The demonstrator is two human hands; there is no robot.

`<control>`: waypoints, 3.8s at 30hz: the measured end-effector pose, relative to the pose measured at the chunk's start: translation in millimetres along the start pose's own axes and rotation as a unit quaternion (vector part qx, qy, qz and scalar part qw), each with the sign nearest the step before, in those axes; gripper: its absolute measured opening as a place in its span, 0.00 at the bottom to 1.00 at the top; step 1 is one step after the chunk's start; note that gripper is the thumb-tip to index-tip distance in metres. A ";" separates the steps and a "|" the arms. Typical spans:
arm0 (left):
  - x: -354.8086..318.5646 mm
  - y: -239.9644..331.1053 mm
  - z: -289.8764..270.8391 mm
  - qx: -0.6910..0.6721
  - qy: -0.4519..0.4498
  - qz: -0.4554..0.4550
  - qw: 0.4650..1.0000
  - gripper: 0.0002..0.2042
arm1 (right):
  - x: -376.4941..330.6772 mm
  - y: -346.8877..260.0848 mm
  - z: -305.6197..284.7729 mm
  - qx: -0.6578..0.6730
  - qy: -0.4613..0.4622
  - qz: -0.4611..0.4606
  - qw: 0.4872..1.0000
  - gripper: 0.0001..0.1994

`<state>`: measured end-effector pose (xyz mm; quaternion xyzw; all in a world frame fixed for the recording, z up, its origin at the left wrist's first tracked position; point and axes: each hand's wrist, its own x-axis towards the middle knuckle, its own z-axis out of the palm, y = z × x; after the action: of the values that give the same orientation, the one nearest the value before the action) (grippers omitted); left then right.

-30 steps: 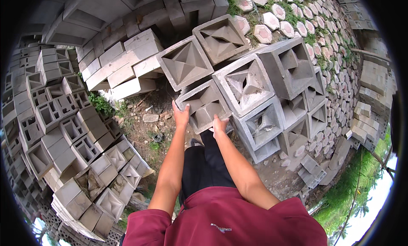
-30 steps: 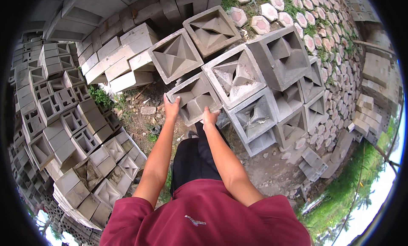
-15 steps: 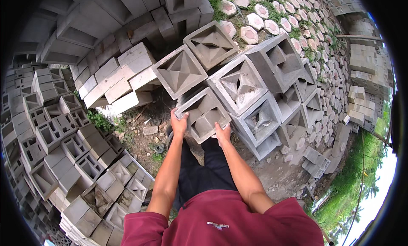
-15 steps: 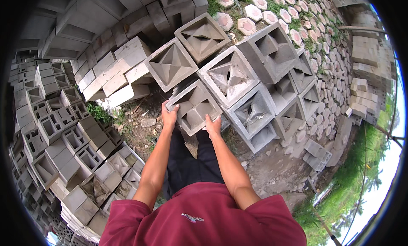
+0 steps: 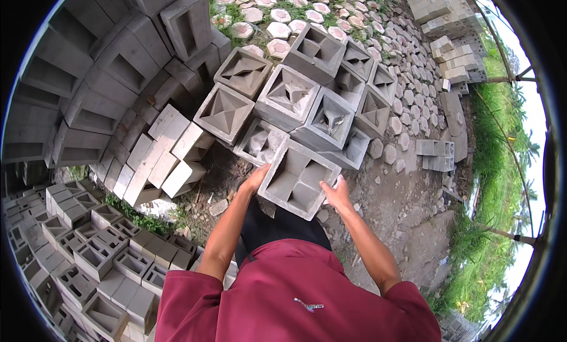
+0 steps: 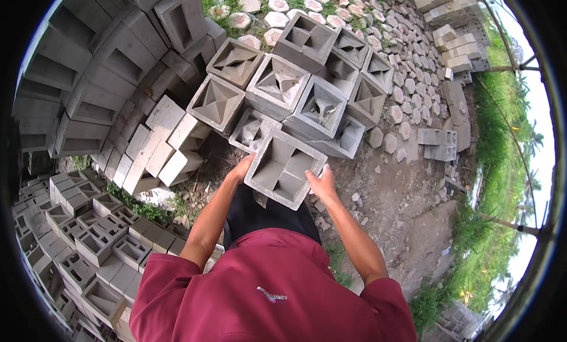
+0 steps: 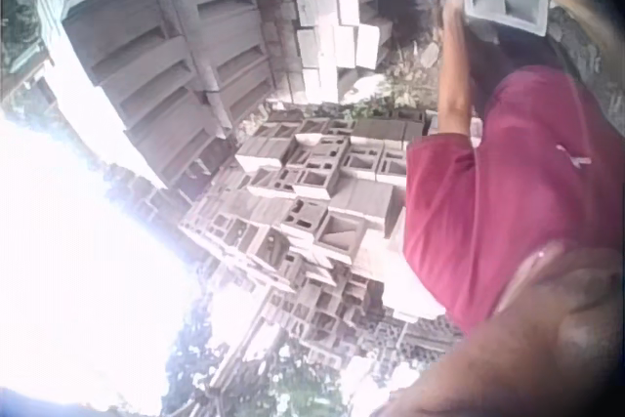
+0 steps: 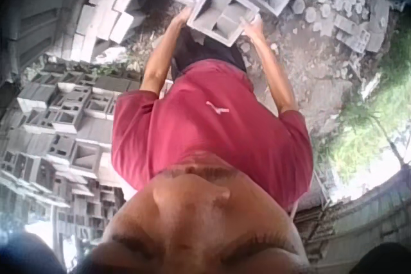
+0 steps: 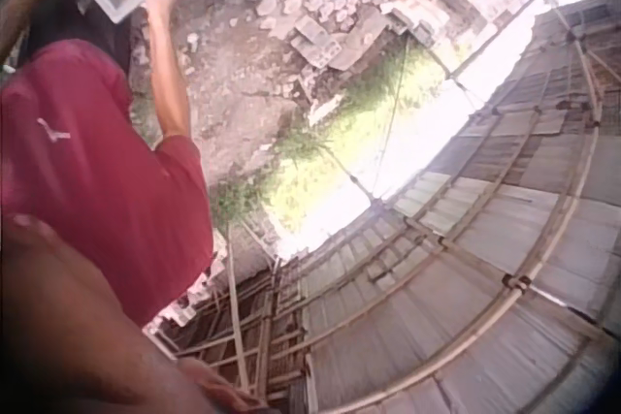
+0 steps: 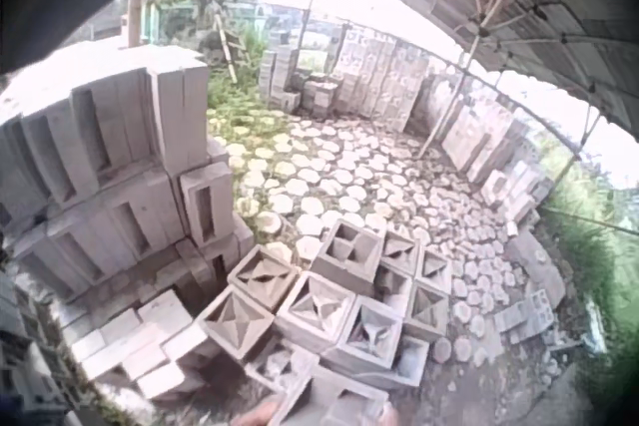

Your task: The person picks up concrete ventilation blocks from stacks and places them in different piles on the ground.

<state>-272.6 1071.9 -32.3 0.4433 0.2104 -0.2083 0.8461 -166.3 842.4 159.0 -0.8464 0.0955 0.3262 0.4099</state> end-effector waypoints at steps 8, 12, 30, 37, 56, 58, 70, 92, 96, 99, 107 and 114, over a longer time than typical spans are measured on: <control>-73.0 77.5 139.4 -0.097 -0.110 -0.109 0.983 0.24 | -174.8 -34.4 -95.6 -0.107 0.173 -0.103 0.974 0.32; -62.0 94.7 213.5 -0.034 -0.136 -0.081 0.987 0.25 | -131.3 114.5 -106.9 0.425 0.312 -0.024 0.850 0.32; 21.1 -60.5 444.8 0.093 -0.189 -0.221 0.952 0.23 | -168.7 351.5 -184.4 0.683 0.342 0.042 0.644 0.38; 51.5 -54.2 527.4 0.147 -0.258 -0.231 0.926 0.23 | -161.8 389.6 -223.9 0.706 0.376 0.039 0.599 0.39; 339.7 24.0 757.3 0.153 -0.247 -0.213 0.933 0.22 | 45.5 347.1 -546.5 0.734 0.363 -0.056 0.571 0.30; 355.7 43.2 781.2 0.174 -0.251 -0.221 0.926 0.23 | 61.6 337.4 -571.2 0.730 0.372 -0.022 0.573 0.30; 517.6 48.4 851.6 0.153 -0.240 -0.166 0.944 0.20 | 186.4 349.1 -716.8 0.669 0.346 -0.036 0.657 0.37; 861.7 -2.2 1193.3 0.206 -0.150 -0.097 0.962 0.23 | 443.4 490.9 -1133.2 0.670 0.329 -0.127 0.653 0.33; 945.8 -9.4 1237.3 0.230 -0.177 -0.136 0.947 0.22 | 477.2 498.0 -1181.6 0.731 0.297 -0.088 0.608 0.31; 998.8 -16.4 1286.4 0.201 -0.190 -0.215 0.937 0.22 | 505.1 505.8 -1216.7 0.725 0.344 -0.039 0.596 0.29; 1173.5 -18.0 1362.3 0.252 -0.154 -0.281 0.913 0.23 | 603.9 508.9 -1330.1 0.750 0.363 -0.003 0.552 0.26; 1231.0 14.6 1471.7 0.263 -0.139 -0.351 0.888 0.20 | 663.3 528.2 -1387.0 0.770 0.372 0.023 0.518 0.24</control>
<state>1002.6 -357.7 74.6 0.5135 0.1705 -0.5992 0.5901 774.4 -477.5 32.8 -0.2423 0.4724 -0.2105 0.8209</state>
